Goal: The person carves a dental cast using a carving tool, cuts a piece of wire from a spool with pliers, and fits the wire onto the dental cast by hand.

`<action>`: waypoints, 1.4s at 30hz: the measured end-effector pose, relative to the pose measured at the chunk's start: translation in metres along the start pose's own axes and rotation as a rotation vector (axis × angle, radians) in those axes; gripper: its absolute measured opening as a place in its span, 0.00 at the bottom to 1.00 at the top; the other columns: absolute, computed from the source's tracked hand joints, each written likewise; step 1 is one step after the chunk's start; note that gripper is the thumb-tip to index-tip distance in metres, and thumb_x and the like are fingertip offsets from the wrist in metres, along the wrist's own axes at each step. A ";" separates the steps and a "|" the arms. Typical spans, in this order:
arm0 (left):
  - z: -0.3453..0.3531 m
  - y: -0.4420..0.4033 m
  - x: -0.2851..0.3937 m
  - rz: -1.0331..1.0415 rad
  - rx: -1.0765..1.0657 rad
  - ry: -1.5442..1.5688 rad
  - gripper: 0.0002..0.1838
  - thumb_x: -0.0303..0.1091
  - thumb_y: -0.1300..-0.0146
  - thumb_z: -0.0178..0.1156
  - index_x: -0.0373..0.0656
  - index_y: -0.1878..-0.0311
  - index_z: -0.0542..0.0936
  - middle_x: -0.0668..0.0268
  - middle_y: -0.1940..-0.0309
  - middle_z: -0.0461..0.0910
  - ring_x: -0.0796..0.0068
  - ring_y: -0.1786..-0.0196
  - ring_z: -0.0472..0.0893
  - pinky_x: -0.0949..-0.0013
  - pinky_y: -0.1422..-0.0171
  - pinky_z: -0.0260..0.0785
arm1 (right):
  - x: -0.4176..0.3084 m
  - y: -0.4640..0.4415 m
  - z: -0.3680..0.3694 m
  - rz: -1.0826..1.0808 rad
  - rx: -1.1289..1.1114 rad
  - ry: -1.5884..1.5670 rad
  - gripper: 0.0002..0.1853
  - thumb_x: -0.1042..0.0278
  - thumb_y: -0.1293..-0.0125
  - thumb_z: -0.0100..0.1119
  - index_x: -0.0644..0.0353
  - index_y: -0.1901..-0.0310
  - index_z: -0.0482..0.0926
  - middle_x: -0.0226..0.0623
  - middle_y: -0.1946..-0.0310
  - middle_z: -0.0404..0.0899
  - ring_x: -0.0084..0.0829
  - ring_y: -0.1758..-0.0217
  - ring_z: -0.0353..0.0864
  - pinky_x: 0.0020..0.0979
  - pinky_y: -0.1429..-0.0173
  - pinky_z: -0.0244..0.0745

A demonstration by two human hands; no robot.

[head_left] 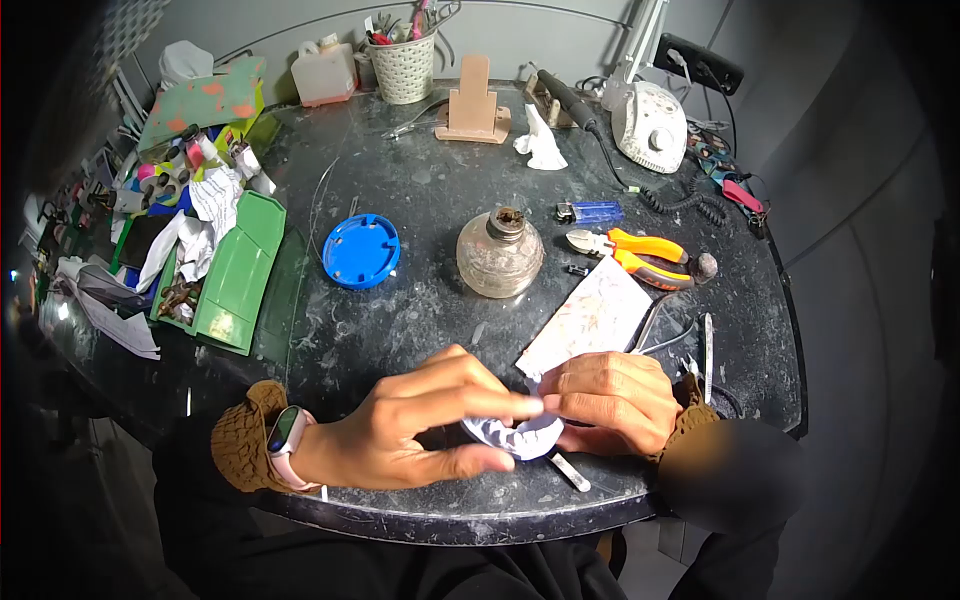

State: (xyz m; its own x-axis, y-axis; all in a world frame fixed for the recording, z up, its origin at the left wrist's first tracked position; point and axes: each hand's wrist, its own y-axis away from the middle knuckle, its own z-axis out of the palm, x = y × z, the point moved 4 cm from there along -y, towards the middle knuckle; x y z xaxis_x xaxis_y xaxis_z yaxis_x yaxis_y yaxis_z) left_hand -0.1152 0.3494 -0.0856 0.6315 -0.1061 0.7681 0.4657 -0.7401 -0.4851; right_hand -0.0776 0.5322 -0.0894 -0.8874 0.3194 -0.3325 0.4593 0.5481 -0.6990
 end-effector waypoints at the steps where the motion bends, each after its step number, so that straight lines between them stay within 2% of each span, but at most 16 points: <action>1: -0.002 -0.001 0.002 -0.029 0.028 -0.005 0.24 0.41 0.51 0.72 0.35 0.55 0.78 0.61 0.65 0.79 0.70 0.62 0.77 0.69 0.55 0.69 | 0.000 0.000 -0.001 0.009 0.000 -0.008 0.20 0.76 0.54 0.69 0.68 0.57 0.77 0.40 0.65 0.79 0.36 0.61 0.82 0.33 0.59 0.80; 5: 0.000 0.010 -0.012 -0.154 0.180 0.092 0.33 0.40 0.55 0.75 0.35 0.47 0.73 0.63 0.63 0.75 0.76 0.60 0.75 0.73 0.57 0.69 | 0.001 0.001 -0.003 0.031 0.000 -0.034 0.19 0.75 0.54 0.69 0.68 0.59 0.77 0.41 0.64 0.79 0.38 0.60 0.82 0.33 0.60 0.80; 6: 0.004 0.015 -0.015 -0.197 0.177 0.168 0.35 0.37 0.53 0.74 0.34 0.45 0.69 0.60 0.59 0.75 0.76 0.57 0.75 0.71 0.54 0.70 | 0.002 0.001 -0.004 0.031 0.001 -0.039 0.19 0.75 0.54 0.70 0.67 0.59 0.76 0.42 0.64 0.79 0.38 0.60 0.82 0.33 0.60 0.81; 10: 0.022 0.024 -0.018 -0.242 0.119 0.269 0.42 0.32 0.48 0.70 0.36 0.36 0.54 0.48 0.44 0.67 0.65 0.43 0.72 0.63 0.39 0.64 | -0.002 -0.001 -0.005 -0.004 0.011 0.008 0.17 0.74 0.54 0.69 0.68 0.61 0.77 0.42 0.64 0.79 0.37 0.62 0.82 0.32 0.61 0.80; 14: 0.038 0.029 -0.013 -0.237 0.091 0.376 0.46 0.31 0.46 0.68 0.38 0.34 0.45 0.39 0.36 0.58 0.55 0.32 0.62 0.54 0.30 0.56 | -0.009 0.001 0.001 -0.040 -0.030 0.042 0.15 0.73 0.55 0.65 0.68 0.63 0.78 0.41 0.65 0.79 0.35 0.64 0.82 0.30 0.62 0.79; 18: 0.045 0.033 -0.009 -0.269 0.158 0.574 0.39 0.28 0.41 0.63 0.36 0.35 0.48 0.43 0.38 0.63 0.61 0.35 0.66 0.59 0.31 0.56 | -0.014 0.004 0.005 -0.098 -0.055 0.041 0.16 0.72 0.55 0.59 0.68 0.62 0.79 0.42 0.64 0.79 0.35 0.64 0.82 0.29 0.63 0.79; 22: 0.035 0.028 -0.013 -0.160 0.158 0.462 0.39 0.27 0.43 0.64 0.36 0.35 0.49 0.47 0.43 0.70 0.64 0.39 0.70 0.61 0.34 0.60 | -0.013 -0.004 -0.007 -0.102 0.001 0.043 0.14 0.73 0.51 0.61 0.69 0.61 0.79 0.42 0.65 0.79 0.35 0.64 0.82 0.29 0.64 0.79; 23: 0.033 0.028 -0.017 -0.166 0.207 0.490 0.40 0.28 0.45 0.64 0.36 0.35 0.49 0.49 0.46 0.72 0.65 0.42 0.72 0.63 0.35 0.61 | -0.010 -0.006 -0.012 -0.068 0.093 0.058 0.13 0.74 0.50 0.65 0.69 0.62 0.78 0.41 0.67 0.80 0.33 0.67 0.83 0.28 0.67 0.79; 25: 0.027 0.028 -0.018 -0.257 0.298 0.564 0.40 0.32 0.44 0.61 0.34 0.34 0.48 0.51 0.50 0.73 0.68 0.48 0.74 0.65 0.39 0.64 | 0.005 0.000 -0.035 0.117 0.030 0.207 0.12 0.74 0.52 0.69 0.67 0.66 0.78 0.37 0.70 0.80 0.28 0.72 0.82 0.26 0.71 0.77; 27: 0.024 0.026 -0.023 -0.290 0.381 0.547 0.42 0.44 0.44 0.56 0.33 0.33 0.48 0.54 0.59 0.74 0.72 0.57 0.74 0.68 0.47 0.65 | 0.018 -0.010 -0.055 0.315 0.062 0.407 0.10 0.76 0.53 0.71 0.65 0.70 0.79 0.34 0.78 0.78 0.25 0.75 0.80 0.24 0.73 0.73; 29: 0.021 0.024 -0.025 -0.348 0.396 0.523 0.42 0.46 0.44 0.54 0.32 0.32 0.49 0.57 0.63 0.74 0.72 0.59 0.73 0.68 0.48 0.65 | 0.026 -0.008 -0.082 0.508 0.085 0.379 0.07 0.73 0.48 0.68 0.63 0.70 0.78 0.32 0.76 0.78 0.24 0.79 0.76 0.24 0.76 0.70; 31: 0.020 0.026 -0.030 -0.371 0.384 0.490 0.42 0.48 0.43 0.45 0.32 0.31 0.47 0.59 0.65 0.73 0.72 0.60 0.73 0.67 0.49 0.64 | 0.024 0.001 -0.111 0.723 0.011 0.453 0.07 0.72 0.45 0.67 0.64 0.70 0.78 0.37 0.74 0.80 0.22 0.78 0.74 0.23 0.75 0.67; 33: 0.022 0.027 -0.036 -0.427 0.429 0.613 0.41 0.48 0.43 0.42 0.33 0.30 0.46 0.59 0.65 0.73 0.73 0.60 0.72 0.68 0.48 0.62 | 0.018 0.020 -0.129 0.968 -0.043 0.385 0.10 0.67 0.45 0.67 0.65 0.71 0.79 0.38 0.78 0.79 0.22 0.80 0.73 0.24 0.75 0.67; 35: 0.024 0.027 -0.037 -0.427 0.415 0.675 0.42 0.49 0.42 0.39 0.34 0.29 0.45 0.59 0.66 0.73 0.73 0.61 0.72 0.68 0.48 0.61 | 0.015 0.050 -0.135 1.178 -0.268 0.480 0.13 0.62 0.45 0.67 0.65 0.72 0.79 0.38 0.83 0.77 0.26 0.82 0.74 0.26 0.74 0.68; 37: 0.023 0.029 -0.040 -0.414 0.356 0.657 0.42 0.52 0.41 0.37 0.34 0.29 0.44 0.59 0.68 0.73 0.72 0.61 0.72 0.67 0.49 0.62 | 0.013 0.068 -0.134 1.273 -0.330 0.560 0.15 0.58 0.46 0.68 0.64 0.72 0.80 0.42 0.82 0.78 0.36 0.78 0.81 0.31 0.71 0.71; 42: 0.026 0.030 -0.036 -0.372 0.250 0.709 0.42 0.49 0.42 0.40 0.33 0.29 0.46 0.62 0.65 0.72 0.76 0.61 0.69 0.71 0.50 0.58 | 0.028 0.089 -0.117 1.265 -0.402 0.566 0.16 0.60 0.43 0.65 0.68 0.72 0.77 0.47 0.78 0.79 0.41 0.72 0.82 0.34 0.67 0.72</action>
State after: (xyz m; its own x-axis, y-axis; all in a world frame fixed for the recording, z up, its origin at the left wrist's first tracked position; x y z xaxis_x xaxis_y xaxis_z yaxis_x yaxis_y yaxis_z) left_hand -0.1077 0.3483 -0.1383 -0.0908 -0.3379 0.9368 0.7431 -0.6492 -0.1622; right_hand -0.0565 0.6808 -0.0868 0.2071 0.9522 -0.2244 0.9754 -0.1831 0.1229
